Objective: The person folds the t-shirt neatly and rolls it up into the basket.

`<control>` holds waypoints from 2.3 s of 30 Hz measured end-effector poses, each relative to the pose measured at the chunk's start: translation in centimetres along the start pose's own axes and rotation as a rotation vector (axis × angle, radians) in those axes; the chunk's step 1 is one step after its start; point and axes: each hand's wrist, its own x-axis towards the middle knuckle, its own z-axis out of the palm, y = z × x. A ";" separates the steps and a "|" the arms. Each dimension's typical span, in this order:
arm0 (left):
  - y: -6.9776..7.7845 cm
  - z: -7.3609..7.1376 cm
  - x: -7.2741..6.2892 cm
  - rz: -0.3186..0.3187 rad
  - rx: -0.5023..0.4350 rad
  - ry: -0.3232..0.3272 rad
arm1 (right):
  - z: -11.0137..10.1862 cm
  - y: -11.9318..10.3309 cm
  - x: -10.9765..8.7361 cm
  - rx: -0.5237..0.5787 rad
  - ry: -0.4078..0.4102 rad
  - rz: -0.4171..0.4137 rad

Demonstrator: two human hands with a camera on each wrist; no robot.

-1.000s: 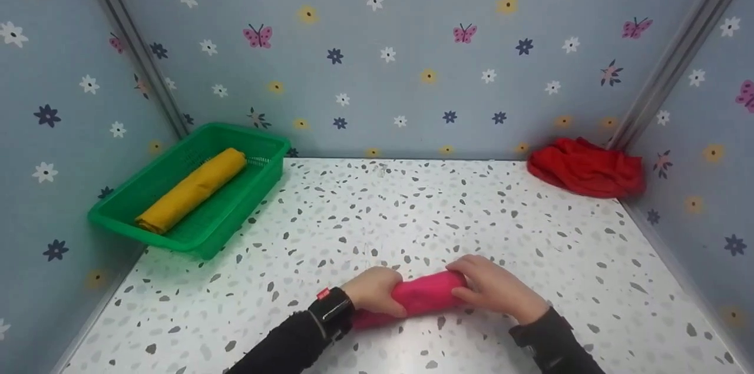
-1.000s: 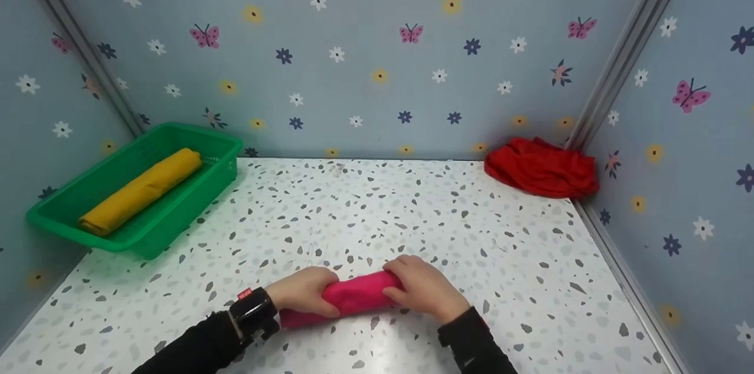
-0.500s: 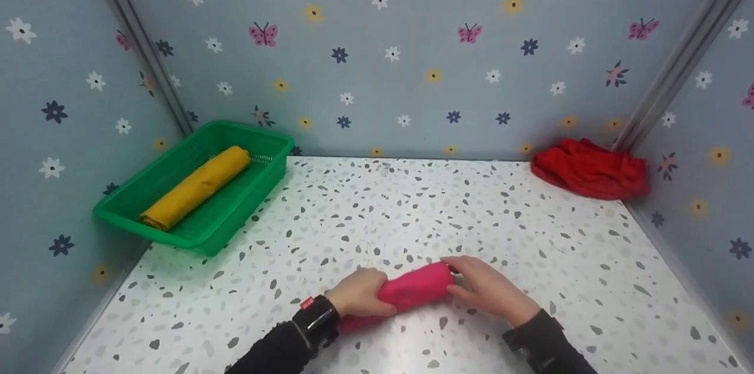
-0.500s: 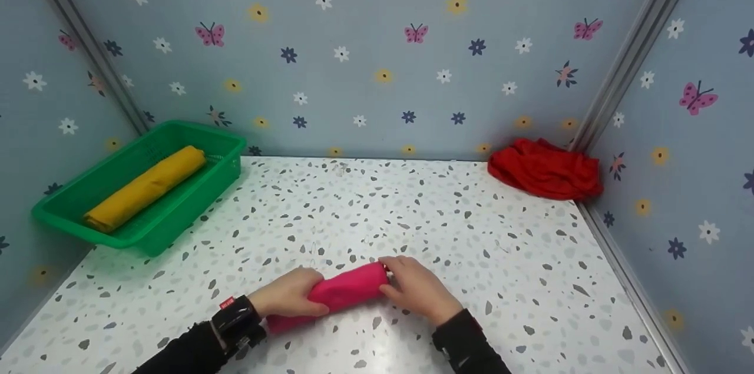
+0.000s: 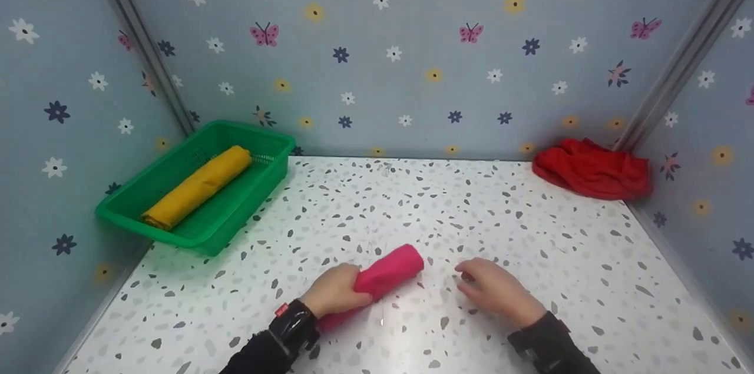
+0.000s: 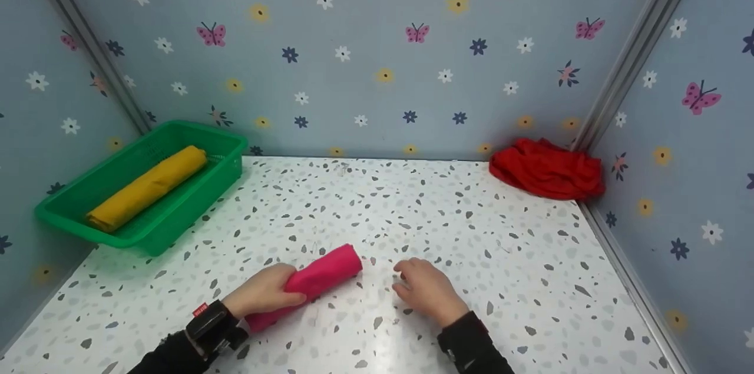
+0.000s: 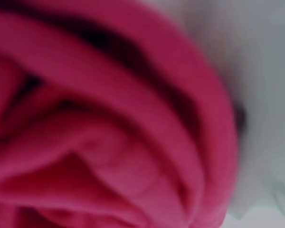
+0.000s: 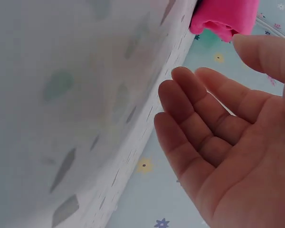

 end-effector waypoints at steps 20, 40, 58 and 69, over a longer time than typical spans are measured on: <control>-4.6 -4.2 -2.1 -0.229 -0.068 0.231 | -2.1 2.9 -1.7 -0.029 0.009 0.217; -5.7 -14.6 -4.1 -0.183 0.059 0.480 | -2.7 4.2 -3.0 -0.026 -0.013 0.264; -7.4 -21.1 -2.6 -0.284 0.155 0.602 | -2.8 4.3 -3.0 -0.020 -0.033 0.288; -9.0 -23.6 -1.8 -0.357 0.193 0.540 | -2.7 4.3 -2.9 -0.002 -0.050 0.334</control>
